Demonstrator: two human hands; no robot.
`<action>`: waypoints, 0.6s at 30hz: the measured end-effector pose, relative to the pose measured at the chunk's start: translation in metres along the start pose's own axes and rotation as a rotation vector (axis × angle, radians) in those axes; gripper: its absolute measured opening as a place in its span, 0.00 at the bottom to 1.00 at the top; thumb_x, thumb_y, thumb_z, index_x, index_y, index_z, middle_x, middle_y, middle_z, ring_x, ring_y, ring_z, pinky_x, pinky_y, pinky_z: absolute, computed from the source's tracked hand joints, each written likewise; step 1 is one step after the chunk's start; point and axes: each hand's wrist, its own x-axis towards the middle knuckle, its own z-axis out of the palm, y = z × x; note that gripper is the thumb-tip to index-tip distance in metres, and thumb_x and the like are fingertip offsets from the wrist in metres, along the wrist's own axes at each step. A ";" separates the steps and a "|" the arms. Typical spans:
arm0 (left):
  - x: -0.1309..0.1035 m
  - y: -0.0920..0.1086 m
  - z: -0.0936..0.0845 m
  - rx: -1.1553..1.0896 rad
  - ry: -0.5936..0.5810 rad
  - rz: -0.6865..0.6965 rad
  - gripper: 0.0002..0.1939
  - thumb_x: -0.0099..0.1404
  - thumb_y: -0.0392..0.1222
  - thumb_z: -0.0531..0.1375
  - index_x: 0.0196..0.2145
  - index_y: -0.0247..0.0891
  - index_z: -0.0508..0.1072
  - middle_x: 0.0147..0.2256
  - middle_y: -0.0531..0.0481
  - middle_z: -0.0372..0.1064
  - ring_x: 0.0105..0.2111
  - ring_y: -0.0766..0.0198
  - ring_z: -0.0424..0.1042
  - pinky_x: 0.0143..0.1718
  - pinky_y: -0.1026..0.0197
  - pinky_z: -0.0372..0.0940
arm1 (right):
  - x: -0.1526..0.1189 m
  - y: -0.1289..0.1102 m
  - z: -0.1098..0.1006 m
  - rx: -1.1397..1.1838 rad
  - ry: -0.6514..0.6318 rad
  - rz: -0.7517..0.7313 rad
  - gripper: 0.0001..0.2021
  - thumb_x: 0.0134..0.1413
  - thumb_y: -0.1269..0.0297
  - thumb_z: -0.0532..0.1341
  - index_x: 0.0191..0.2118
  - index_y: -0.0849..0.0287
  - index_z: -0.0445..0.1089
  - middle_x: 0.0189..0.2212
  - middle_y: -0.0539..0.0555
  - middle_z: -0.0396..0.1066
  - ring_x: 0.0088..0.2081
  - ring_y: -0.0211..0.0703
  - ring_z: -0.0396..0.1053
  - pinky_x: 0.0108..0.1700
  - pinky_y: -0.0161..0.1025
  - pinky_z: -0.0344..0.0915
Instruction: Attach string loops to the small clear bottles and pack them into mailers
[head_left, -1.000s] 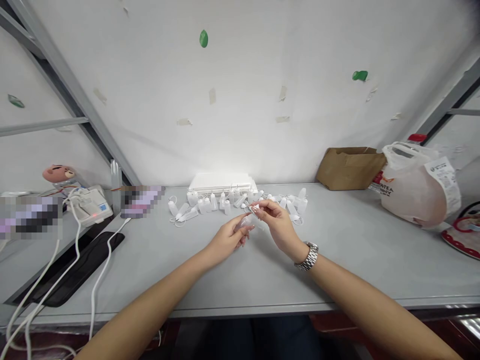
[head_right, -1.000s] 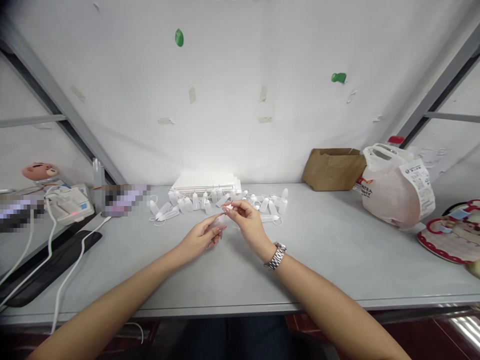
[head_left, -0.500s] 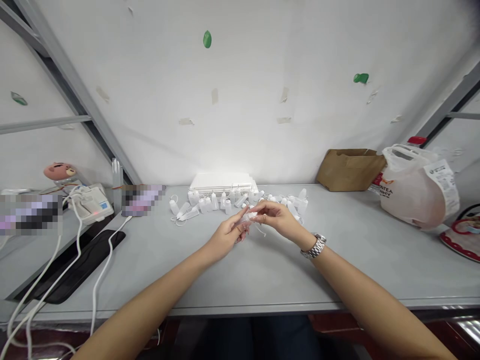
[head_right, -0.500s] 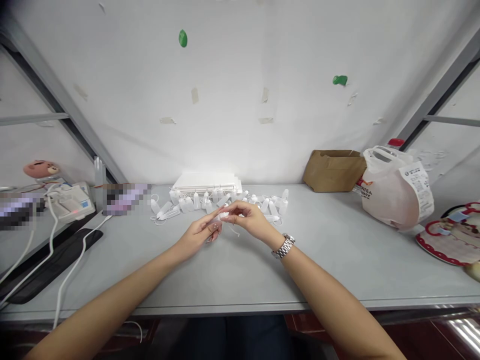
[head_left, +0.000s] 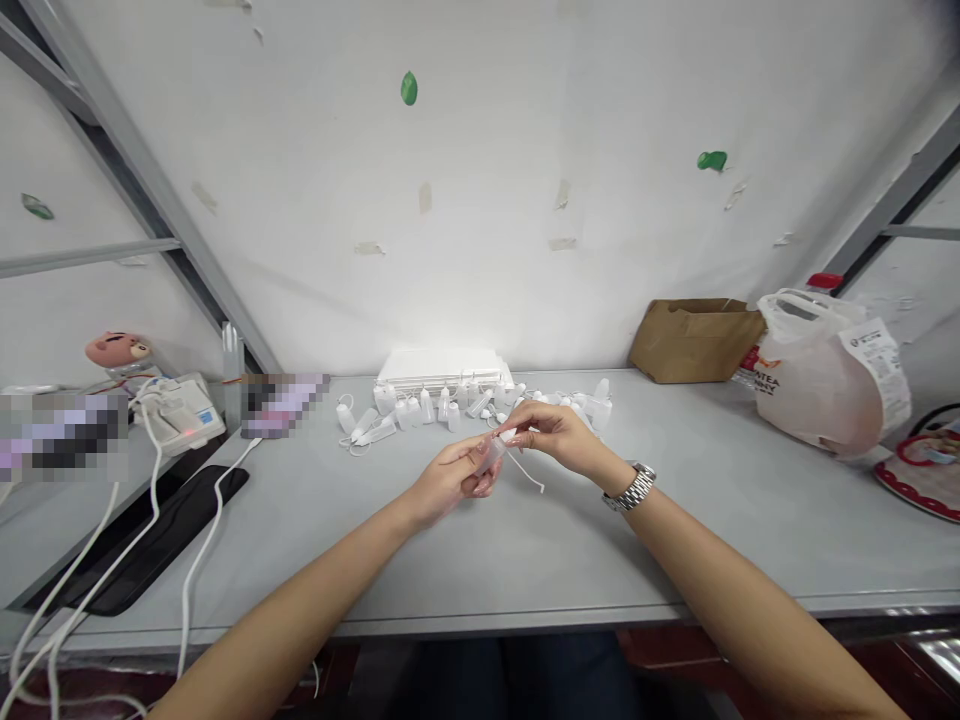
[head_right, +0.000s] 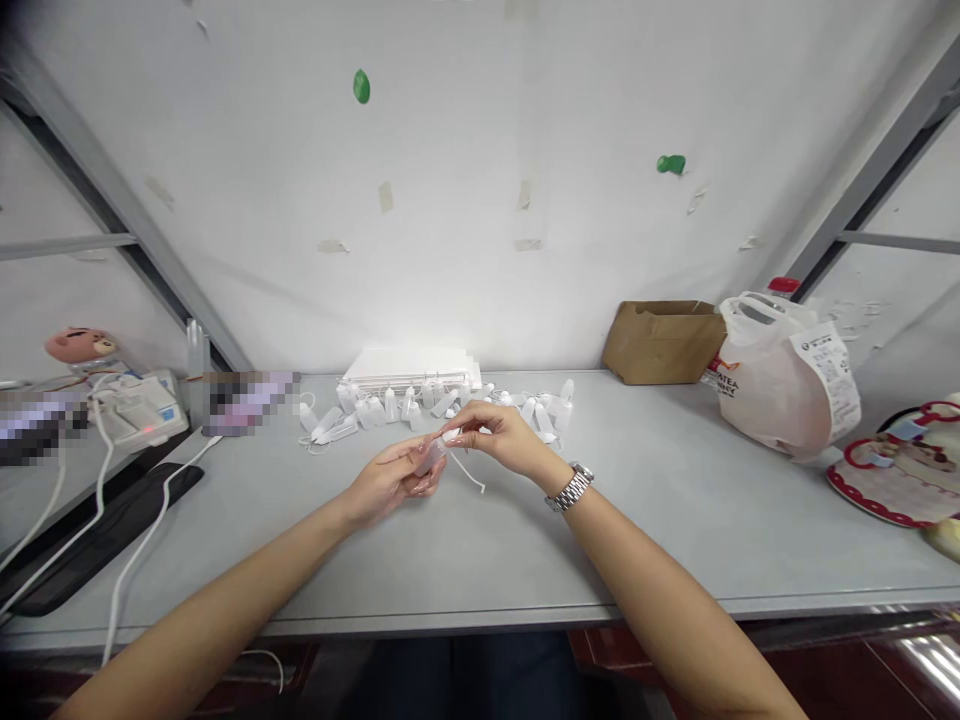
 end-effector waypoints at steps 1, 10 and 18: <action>-0.001 0.000 0.000 -0.014 0.000 -0.005 0.16 0.61 0.51 0.52 0.30 0.34 0.67 0.23 0.54 0.55 0.20 0.73 0.52 0.23 0.64 0.49 | 0.000 0.000 0.000 0.004 -0.004 0.003 0.05 0.48 0.63 0.62 0.33 0.53 0.73 0.29 0.50 0.67 0.31 0.37 0.64 0.35 0.40 0.63; 0.005 -0.002 -0.005 0.322 0.120 0.058 0.21 0.60 0.52 0.52 0.45 0.33 0.68 0.25 0.53 0.59 0.21 0.72 0.54 0.23 0.65 0.51 | -0.001 -0.002 0.005 -0.177 0.063 -0.017 0.06 0.49 0.60 0.60 0.33 0.53 0.73 0.29 0.50 0.68 0.31 0.39 0.64 0.34 0.40 0.62; 0.004 -0.011 -0.016 0.732 0.238 0.236 0.21 0.61 0.44 0.52 0.53 0.46 0.62 0.32 0.51 0.63 0.29 0.66 0.65 0.34 0.61 0.61 | -0.003 0.009 0.013 -0.304 0.110 0.036 0.09 0.52 0.58 0.57 0.28 0.57 0.66 0.22 0.49 0.65 0.24 0.36 0.60 0.25 0.35 0.58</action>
